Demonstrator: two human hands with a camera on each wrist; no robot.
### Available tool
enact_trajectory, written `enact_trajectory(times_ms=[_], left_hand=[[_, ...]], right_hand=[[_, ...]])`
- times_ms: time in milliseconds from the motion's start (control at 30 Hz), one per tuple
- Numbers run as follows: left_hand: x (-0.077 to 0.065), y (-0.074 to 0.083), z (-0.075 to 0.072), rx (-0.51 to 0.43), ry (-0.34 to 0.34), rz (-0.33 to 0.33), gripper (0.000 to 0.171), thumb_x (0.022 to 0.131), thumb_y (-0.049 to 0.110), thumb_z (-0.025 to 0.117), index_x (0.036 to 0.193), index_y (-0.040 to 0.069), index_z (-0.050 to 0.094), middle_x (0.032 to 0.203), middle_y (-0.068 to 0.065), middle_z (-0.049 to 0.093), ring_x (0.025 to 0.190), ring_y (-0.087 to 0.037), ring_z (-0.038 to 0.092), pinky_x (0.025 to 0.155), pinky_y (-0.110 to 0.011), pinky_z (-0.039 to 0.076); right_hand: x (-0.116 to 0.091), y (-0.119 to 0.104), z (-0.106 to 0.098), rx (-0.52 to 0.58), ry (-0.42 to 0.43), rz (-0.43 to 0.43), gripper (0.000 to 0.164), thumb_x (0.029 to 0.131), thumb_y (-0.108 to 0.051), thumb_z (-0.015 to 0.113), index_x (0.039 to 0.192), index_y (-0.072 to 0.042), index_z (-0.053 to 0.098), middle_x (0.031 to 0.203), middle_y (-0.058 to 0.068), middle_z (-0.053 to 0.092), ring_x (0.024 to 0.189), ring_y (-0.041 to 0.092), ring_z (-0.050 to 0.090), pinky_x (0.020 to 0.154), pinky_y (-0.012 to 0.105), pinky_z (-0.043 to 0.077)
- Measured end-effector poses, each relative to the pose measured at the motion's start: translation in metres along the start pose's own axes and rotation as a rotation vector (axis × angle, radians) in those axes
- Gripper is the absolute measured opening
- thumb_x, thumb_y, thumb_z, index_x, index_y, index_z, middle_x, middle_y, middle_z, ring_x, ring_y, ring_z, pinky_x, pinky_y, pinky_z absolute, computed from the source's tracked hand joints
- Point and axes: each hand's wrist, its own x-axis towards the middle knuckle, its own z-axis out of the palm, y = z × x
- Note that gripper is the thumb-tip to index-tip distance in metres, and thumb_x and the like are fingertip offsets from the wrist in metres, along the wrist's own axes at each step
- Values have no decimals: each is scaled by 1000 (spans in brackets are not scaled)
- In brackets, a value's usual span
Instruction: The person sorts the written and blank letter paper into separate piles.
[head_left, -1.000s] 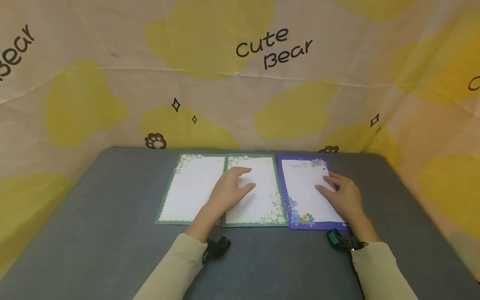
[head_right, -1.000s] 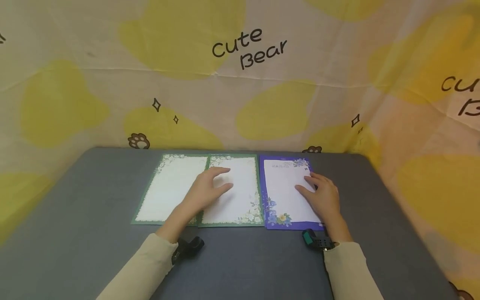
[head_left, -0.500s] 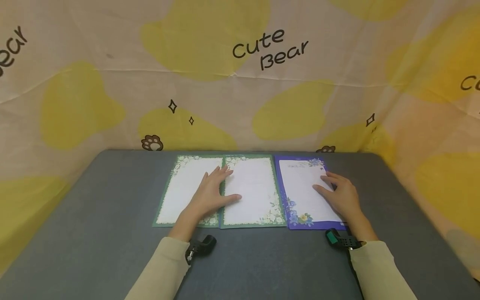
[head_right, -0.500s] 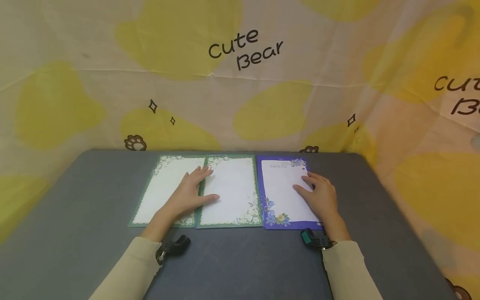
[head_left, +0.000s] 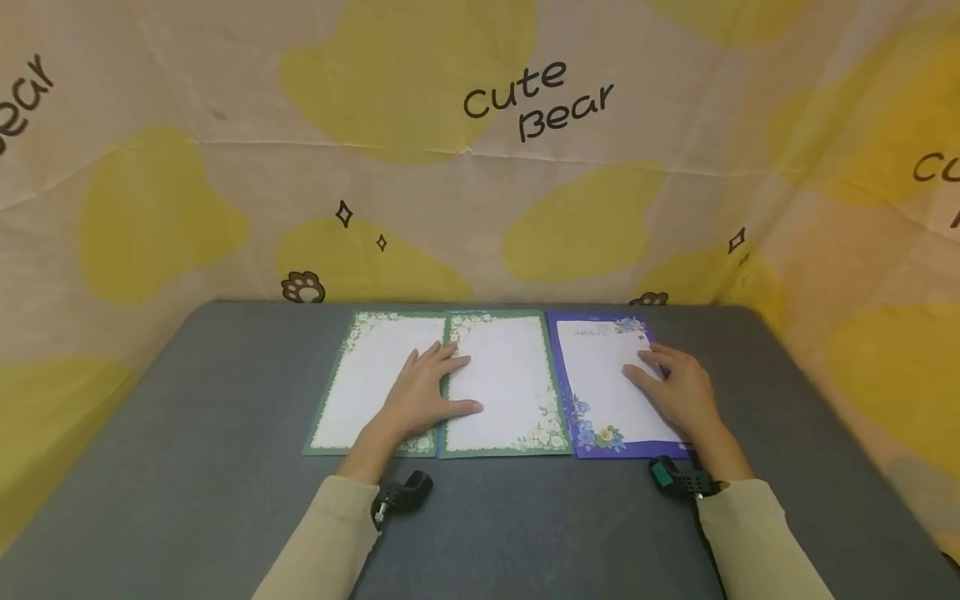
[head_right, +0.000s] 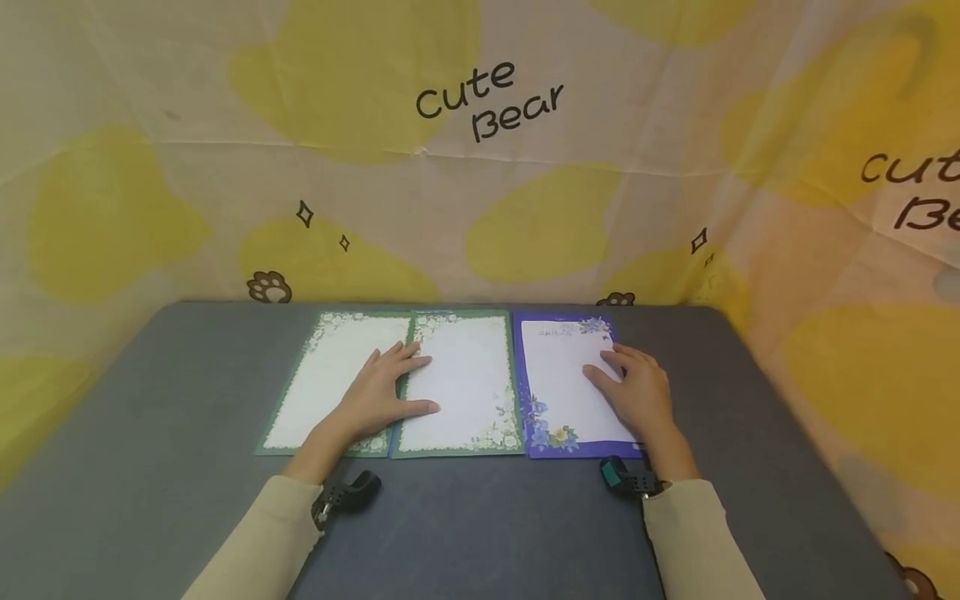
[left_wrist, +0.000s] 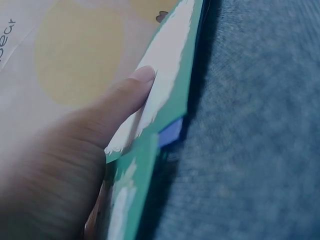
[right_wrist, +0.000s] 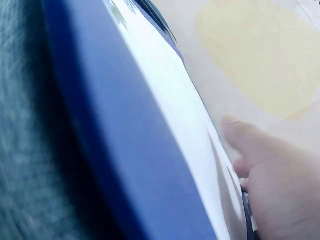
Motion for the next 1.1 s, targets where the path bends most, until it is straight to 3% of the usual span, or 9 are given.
enact_trajectory(times_ms=[100,233,367,500,667,833,1100], left_hand=[[-1,0,-1,-2,3,4,82,80,60,77,148,20,53,165,-7,36,157,-33,24,128,-60,11],[-1,-1,-2,7,-5,-6,83,80,62,76,149,21,53,165,-6,35,157,-32,23,128,-59,10],[-2,-3,-2,17,-5,-8,83,81,62,76,149,22,52,165,-6,35,157,-32,23,128,-59,10],[-2,-4,-1,34,7,5,82,81,62,75,149,21,53,165,-8,36,156,-34,24,127,-61,13],[-1,-4,1,68,1,-5,86,81,67,72,151,23,50,166,-7,33,157,-34,22,127,-61,11],[0,-4,3,104,4,-10,88,80,70,69,153,24,47,167,-8,31,157,-35,22,127,-62,12],[0,-3,3,140,-20,-45,98,78,76,66,156,24,41,169,-9,25,158,-35,18,127,-62,9]], right_hand=[[3,-8,-1,3,48,-37,57,95,-44,67,130,1,66,146,27,53,138,51,43,113,70,30],[6,-32,4,43,68,-149,50,93,-36,72,127,1,68,142,26,58,136,48,47,114,68,32],[3,-64,20,137,-40,-265,52,90,-34,76,130,-3,67,145,21,58,138,43,48,116,65,32],[-3,-87,40,128,-146,-382,60,87,-38,78,135,-5,64,149,18,55,143,40,44,118,64,33],[-12,-90,54,43,-217,-466,71,84,-42,80,142,-7,59,153,17,51,147,41,39,117,65,33],[-16,-84,57,-26,-230,-518,76,83,-46,79,145,-8,56,155,18,48,147,42,40,118,65,32],[-16,-86,56,-78,-279,-489,76,86,-52,75,146,-10,55,158,15,46,149,39,37,122,61,27]])
